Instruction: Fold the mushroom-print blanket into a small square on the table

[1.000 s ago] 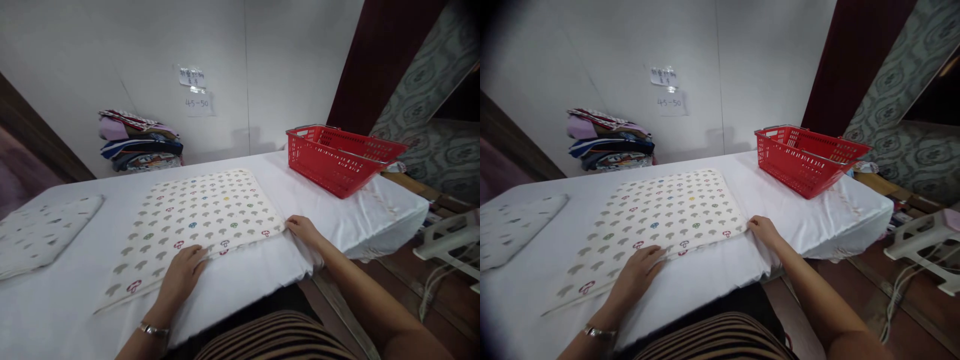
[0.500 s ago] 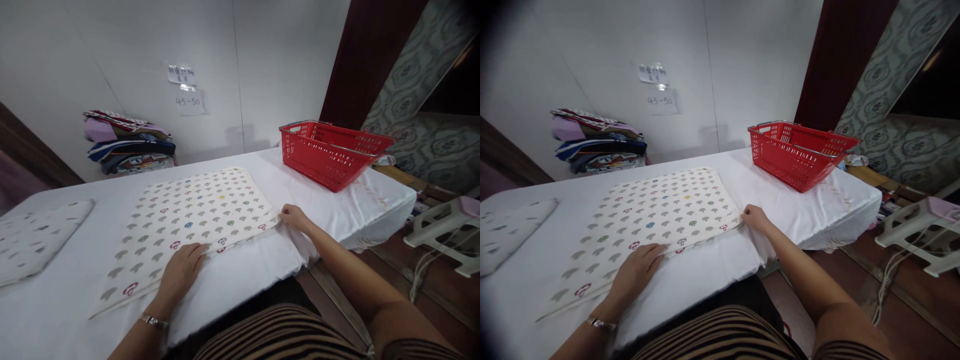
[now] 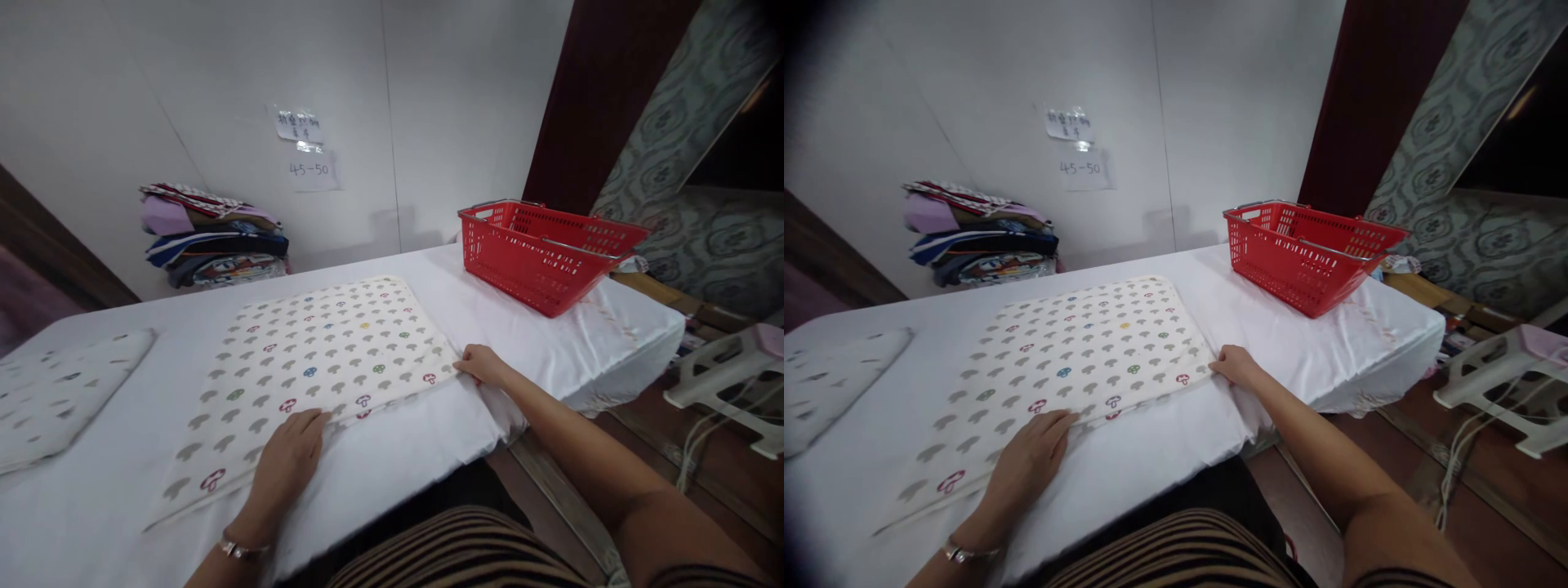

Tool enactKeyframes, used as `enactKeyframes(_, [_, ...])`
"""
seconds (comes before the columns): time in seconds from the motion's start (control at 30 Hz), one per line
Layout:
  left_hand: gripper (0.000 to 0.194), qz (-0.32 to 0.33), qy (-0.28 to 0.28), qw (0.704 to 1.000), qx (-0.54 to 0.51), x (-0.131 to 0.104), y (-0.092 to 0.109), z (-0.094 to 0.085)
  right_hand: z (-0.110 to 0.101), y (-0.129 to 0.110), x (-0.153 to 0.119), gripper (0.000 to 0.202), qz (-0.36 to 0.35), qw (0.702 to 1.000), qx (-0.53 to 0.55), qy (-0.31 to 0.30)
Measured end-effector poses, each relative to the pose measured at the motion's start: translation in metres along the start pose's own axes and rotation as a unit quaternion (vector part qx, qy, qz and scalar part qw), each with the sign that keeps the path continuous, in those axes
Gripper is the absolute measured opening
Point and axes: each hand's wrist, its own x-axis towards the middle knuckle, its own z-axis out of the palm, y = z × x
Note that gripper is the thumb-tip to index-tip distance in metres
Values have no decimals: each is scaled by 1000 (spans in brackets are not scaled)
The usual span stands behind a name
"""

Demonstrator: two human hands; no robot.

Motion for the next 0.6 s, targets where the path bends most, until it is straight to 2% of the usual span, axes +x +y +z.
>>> enactKeyframes(0.07, [34, -2, 2, 1000, 10, -2, -1, 0, -2, -2, 1, 20, 3, 998, -53, -19])
enactKeyframes(0.17, [34, -14, 4, 1000, 27, -4, -3, -1, -2, -5, 1, 20, -32, 992, -126, -1])
enactKeyframes(0.3, [34, -38, -8, 998, 42, -5, -3, -8, 2, -5, -2, 13, -35, 991, -120, 38])
enactKeyframes(0.4, [35, -64, -27, 996, 49, -5, -2, -17, 3, -4, -4, 11, -39, 997, -45, 56])
enactKeyframes(0.47, [34, -80, -42, 995, 46, -5, -1, -22, 3, -4, -6, 14, -37, 997, 52, 48])
enactKeyframes(0.53, [33, -95, -49, 994, 37, -7, 0, -25, 2, -5, -7, 18, -6, 984, 175, 21])
enactKeyframes(0.6, [34, -109, -49, 992, 28, -9, 0, -25, 2, -6, -9, 22, 35, 958, 283, -7])
